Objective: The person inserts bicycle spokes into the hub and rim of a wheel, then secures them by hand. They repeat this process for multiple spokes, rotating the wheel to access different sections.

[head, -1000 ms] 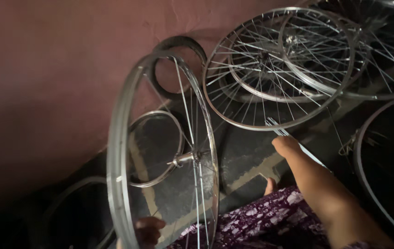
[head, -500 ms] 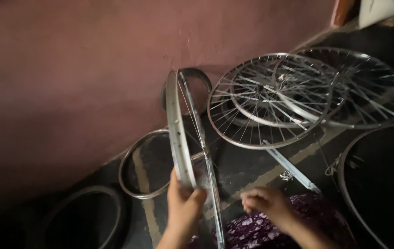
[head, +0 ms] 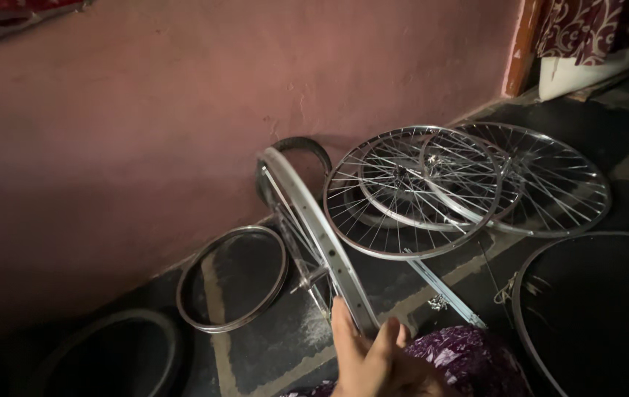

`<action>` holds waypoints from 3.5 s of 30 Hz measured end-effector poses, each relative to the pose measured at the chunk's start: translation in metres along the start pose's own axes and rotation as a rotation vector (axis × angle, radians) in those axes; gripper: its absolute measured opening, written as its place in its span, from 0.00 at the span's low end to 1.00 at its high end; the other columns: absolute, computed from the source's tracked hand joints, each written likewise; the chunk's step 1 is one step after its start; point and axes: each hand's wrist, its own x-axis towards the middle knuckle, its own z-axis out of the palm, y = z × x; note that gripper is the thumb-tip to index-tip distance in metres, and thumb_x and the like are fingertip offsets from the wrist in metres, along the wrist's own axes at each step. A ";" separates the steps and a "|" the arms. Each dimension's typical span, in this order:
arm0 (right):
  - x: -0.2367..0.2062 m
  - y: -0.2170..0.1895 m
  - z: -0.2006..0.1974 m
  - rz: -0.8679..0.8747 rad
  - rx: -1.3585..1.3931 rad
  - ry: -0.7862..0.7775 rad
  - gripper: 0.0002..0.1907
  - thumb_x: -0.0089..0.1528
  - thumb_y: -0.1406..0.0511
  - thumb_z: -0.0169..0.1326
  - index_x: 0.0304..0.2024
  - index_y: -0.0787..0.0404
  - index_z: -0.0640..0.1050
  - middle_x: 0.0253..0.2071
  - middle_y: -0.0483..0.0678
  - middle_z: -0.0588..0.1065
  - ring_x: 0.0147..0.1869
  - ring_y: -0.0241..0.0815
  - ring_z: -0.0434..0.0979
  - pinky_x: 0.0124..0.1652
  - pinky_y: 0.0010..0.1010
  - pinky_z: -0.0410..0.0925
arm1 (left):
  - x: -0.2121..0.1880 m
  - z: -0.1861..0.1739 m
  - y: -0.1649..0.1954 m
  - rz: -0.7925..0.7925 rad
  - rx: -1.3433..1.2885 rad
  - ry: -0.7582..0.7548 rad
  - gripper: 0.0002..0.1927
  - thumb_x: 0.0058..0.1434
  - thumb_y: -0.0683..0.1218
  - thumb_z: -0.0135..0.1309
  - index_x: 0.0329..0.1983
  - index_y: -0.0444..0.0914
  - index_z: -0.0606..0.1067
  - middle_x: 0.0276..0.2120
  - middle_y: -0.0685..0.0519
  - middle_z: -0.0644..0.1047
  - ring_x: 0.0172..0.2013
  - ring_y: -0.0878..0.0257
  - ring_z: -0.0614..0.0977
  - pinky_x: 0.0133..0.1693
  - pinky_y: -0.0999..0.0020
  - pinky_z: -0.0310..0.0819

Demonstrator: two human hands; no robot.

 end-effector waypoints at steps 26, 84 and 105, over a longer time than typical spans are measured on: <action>-0.003 -0.009 0.021 -0.094 0.012 -0.018 0.09 0.65 0.68 0.54 0.34 0.64 0.83 0.32 0.50 0.78 0.36 0.37 0.81 0.56 0.32 0.43 | 0.025 -0.079 -0.006 -0.182 -0.103 -0.266 0.09 0.62 0.42 0.63 0.35 0.29 0.82 0.36 0.53 0.79 0.37 0.66 0.79 0.42 0.70 0.73; 0.108 -0.171 0.070 -0.431 -1.324 0.271 0.14 0.56 0.76 0.61 0.45 0.73 0.78 0.47 0.53 0.74 0.48 0.47 0.80 0.43 0.31 0.74 | 0.011 -0.064 0.002 -0.190 -0.193 -0.229 0.10 0.68 0.45 0.58 0.44 0.32 0.81 0.37 0.57 0.77 0.36 0.70 0.76 0.41 0.74 0.72; 0.101 -0.157 0.064 -0.464 -1.287 0.282 0.15 0.58 0.74 0.60 0.47 0.73 0.77 0.49 0.56 0.75 0.52 0.51 0.80 0.49 0.36 0.74 | 0.011 -0.063 -0.004 -0.153 -0.119 -0.217 0.11 0.69 0.46 0.56 0.43 0.33 0.80 0.36 0.58 0.77 0.35 0.71 0.75 0.39 0.75 0.70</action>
